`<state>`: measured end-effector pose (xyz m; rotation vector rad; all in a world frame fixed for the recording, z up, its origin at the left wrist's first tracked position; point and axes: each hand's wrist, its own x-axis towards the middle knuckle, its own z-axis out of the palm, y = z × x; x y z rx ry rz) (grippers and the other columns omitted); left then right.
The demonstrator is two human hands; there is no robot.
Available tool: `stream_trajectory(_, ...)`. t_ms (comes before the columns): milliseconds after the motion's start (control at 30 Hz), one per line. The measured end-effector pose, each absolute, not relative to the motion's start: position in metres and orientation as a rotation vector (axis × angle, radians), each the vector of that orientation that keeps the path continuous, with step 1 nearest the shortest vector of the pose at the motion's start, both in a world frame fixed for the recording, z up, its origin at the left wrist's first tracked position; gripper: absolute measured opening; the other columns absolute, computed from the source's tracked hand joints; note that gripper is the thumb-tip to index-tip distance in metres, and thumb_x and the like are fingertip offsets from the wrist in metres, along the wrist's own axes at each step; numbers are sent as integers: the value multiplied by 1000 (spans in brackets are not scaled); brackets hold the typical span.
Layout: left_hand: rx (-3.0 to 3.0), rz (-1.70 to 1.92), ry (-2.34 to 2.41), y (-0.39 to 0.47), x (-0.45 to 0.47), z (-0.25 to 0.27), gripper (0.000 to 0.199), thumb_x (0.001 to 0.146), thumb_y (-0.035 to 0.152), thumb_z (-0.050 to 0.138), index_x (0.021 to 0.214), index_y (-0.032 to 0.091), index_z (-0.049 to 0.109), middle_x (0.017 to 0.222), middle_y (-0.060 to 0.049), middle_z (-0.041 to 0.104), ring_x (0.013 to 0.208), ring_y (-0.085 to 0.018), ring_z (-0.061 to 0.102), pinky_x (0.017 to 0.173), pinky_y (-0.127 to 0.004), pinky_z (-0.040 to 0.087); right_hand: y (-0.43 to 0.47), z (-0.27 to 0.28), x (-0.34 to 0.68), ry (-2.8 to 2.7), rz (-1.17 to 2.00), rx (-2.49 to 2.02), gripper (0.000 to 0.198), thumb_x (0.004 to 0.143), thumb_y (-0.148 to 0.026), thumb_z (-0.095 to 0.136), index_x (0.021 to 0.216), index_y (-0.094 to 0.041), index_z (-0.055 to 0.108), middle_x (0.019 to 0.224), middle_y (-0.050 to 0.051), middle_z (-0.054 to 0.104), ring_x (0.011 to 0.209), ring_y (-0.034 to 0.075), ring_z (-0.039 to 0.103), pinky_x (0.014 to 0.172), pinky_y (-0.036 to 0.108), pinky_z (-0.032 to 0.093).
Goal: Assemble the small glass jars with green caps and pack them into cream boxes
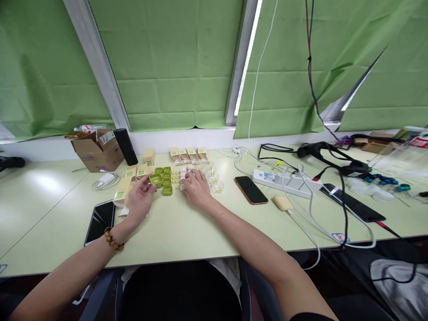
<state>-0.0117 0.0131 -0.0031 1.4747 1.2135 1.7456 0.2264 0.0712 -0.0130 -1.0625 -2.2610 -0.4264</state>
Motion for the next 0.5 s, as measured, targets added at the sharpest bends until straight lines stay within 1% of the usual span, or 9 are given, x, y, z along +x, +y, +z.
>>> stream_trajectory(133,1462,1770,1167,10,-10,2,59,90,42,76,143,17,63,128,-14,74,103,-23,73,97,-40,60,57,-9,214,-2375,-524,-919,25,97,-25,70,122,-25,73,116,10,70,121,30,51,112,47,32)
stream_trajectory(233,1467,1777,1171,9,-10,3,58,91,42,75,142,17,63,125,-14,74,103,-23,73,97,-39,59,49,-7,204,-2492,-599,-860,28,101,-24,64,128,-24,69,110,10,71,115,28,53,110,45,32)
stream_trajectory(367,1465,1760,1191,10,-11,2,60,92,43,75,143,15,62,119,-14,75,104,-23,74,96,-38,60,50,-8,195,-2564,-655,-885,19,103,-19,58,116,-21,72,100,9,72,109,28,55,107,44,34)
stream_trajectory(500,1470,1760,1181,9,-10,3,59,92,44,74,142,15,61,124,-15,74,105,-23,74,97,-38,60,58,-12,187,-2554,-649,-876,22,103,-12,53,104,-21,73,96,9,72,107,27,56,105,43,37)
